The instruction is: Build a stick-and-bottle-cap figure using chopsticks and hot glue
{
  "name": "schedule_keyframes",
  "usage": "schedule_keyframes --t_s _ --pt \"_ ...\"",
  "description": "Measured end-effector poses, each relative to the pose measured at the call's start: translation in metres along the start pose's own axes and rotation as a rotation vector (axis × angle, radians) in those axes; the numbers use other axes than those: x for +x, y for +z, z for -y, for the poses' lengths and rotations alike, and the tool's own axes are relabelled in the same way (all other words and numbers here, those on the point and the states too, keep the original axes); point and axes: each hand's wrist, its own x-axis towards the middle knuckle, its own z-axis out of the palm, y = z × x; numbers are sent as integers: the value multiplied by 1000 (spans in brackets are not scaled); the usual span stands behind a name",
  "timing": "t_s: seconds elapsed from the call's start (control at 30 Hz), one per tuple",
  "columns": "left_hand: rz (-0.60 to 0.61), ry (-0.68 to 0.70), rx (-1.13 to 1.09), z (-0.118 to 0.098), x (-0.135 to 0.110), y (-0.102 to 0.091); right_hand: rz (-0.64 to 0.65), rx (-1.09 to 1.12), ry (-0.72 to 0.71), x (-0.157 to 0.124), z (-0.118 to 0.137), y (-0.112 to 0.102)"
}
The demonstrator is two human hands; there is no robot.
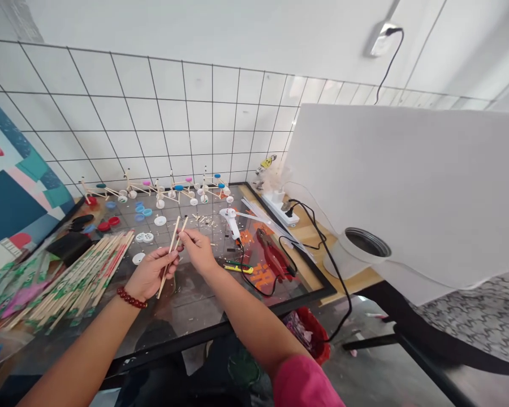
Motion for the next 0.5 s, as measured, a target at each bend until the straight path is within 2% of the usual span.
schedule_keyframes --t_s 0.27,0.5 --pt "65 -59 4 6 -3 5 55 105 163 -7 9 6" --pt "98 -105 -53 8 -5 8 12 126 186 -7 11 6"
